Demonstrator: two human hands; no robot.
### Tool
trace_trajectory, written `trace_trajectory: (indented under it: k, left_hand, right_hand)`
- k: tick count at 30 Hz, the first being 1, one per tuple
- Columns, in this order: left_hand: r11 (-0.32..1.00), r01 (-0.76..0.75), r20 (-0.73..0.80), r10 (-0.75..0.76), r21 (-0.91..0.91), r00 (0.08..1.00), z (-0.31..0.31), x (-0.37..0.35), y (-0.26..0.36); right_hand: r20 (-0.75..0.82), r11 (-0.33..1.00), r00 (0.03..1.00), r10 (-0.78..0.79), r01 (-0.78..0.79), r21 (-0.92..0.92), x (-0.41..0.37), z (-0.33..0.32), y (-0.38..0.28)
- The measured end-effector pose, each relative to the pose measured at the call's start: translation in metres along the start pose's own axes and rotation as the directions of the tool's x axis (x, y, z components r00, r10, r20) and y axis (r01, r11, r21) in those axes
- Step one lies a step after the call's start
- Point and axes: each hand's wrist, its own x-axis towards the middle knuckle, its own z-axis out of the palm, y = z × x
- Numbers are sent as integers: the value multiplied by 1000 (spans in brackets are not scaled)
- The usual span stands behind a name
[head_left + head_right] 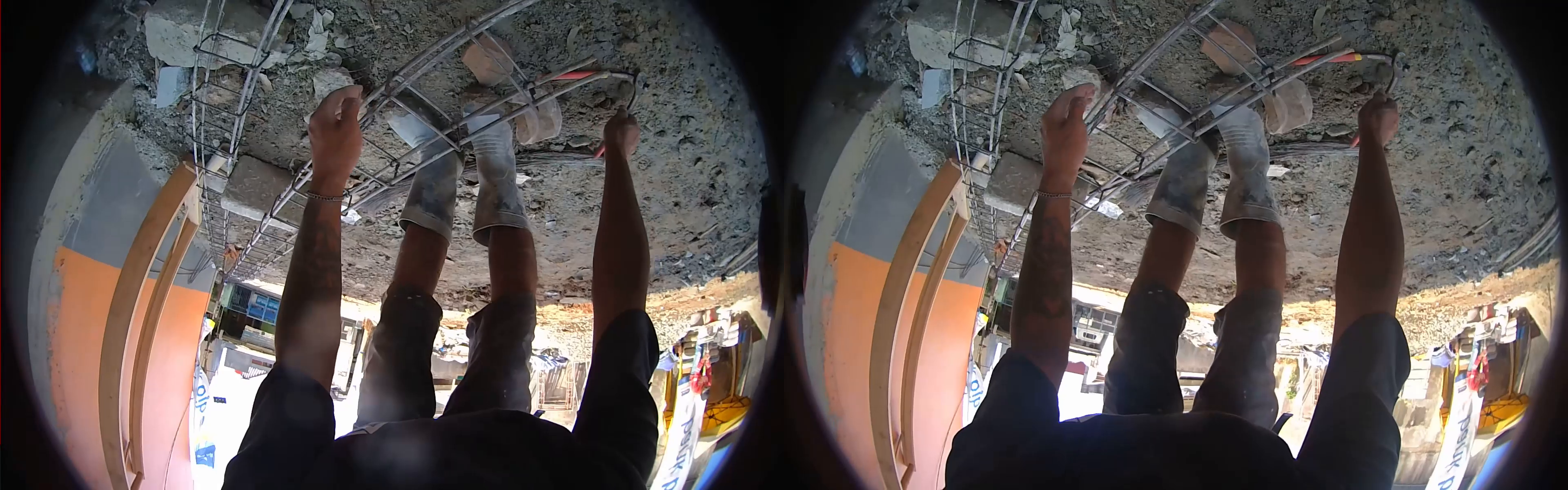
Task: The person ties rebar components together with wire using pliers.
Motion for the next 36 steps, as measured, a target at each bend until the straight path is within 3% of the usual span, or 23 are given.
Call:
trace_trajectory:
  k: [2, 4, 5, 7, 8, 10, 13, 15, 16, 17, 18, 19, 20, 22, 23, 24, 26, 28, 30, 32, 33, 35, 36]
  left_hand:
    - [847, -109, -303, 303, 521, 904, 9, -24, 25]
    - [792, -254, -239, 444, 555, 864, 19, -40, 39]
    - [790, -307, -187, 463, 531, 867, 29, -48, 50]
    - [789, -405, -58, 482, 461, 874, 55, -67, 68]
    - [790, -453, 18, 490, 412, 871, 69, -77, 77]
    - [799, -487, 131, 473, 352, 871, 100, -96, 88]
    - [867, -440, 224, 392, 233, 892, 141, -131, 82]
    - [969, -245, 286, 235, 2, 929, 161, -152, 79]
    - [969, -245, 264, 241, -18, 934, 162, -160, 77]
    - [978, -38, 298, 99, -204, 949, 160, -164, 77]
    - [913, 174, 364, -30, -370, 931, 156, -168, 81]
    - [920, 52, 247, 50, -389, 968, 154, -176, 86]
    - [912, 51, 240, 53, -408, 969, 154, -181, 85]
    - [886, 79, 327, 85, -456, 941, 154, -189, 84]
    - [880, 44, 173, 44, -473, 984, 149, -190, 86]
    - [865, 45, 159, 41, -500, 986, 135, -184, 88]
    - [949, -307, 7, 308, -68, 951, 96, -168, 75]
    - [943, -330, -158, 333, 47, 929, 70, -143, 51]
    - [918, -279, -445, 382, 280, 810, 40, -101, 29]
    - [871, -262, -476, 453, 414, 754, 18, -60, 10]
    - [889, -251, -502, 428, 382, 752, 19, -45, 1]
    - [810, -338, -295, 511, 478, 807, 20, -23, -13]
    - [829, -327, -319, 493, 454, 809, 22, -18, -15]
  right_hand:
    - [-6, 996, 1000, -22, 22, 90, -14, -17, 20]
    - [-23, 969, 996, -89, 92, 228, -31, -52, 36]
    - [-29, 952, 991, -133, 136, 276, -43, -75, 44]
    - [153, 927, 968, -198, 134, 349, -73, -148, 35]
    - [173, 922, 942, -287, 223, 315, -85, -180, 32]
    - [373, 932, 889, -266, 139, 336, -109, -235, 19]
    - [743, 915, 644, -181, -166, 367, -142, -290, -17]
    - [847, 931, 477, -233, -142, 336, -158, -302, -44]
    - [884, 926, 410, -224, -191, 324, -165, -303, -59]
    - [883, 905, 384, -270, -213, 369, -173, -296, -66]
    - [805, 886, 418, -420, -2, 464, -181, -284, -70]
    - [709, 825, 424, -564, 266, 498, -189, -272, -77]
    - [635, 775, 448, -629, 426, 467, -198, -260, -86]
    - [762, 878, 452, -463, 115, 465, -215, -241, -106]
    - [768, 883, 447, -459, 141, 447, -217, -233, -114]
    - [769, 876, 443, -461, 90, 474, -219, -224, -122]
    - [782, 882, 433, -448, 67, 467, -215, -207, -134]
    - [655, 760, 391, -646, 405, 508, -204, -191, -146]
    - [738, 793, 369, -566, 488, 364, -202, -198, -178]
    - [860, 763, 313, -403, 633, 127, -195, -198, -198]
    - [893, 700, 291, -342, 713, 36, -191, -197, -206]
    - [910, 679, 294, -292, 734, -19, -186, -198, -223]
    - [922, 680, 296, -250, 732, -50, -191, -200, -233]
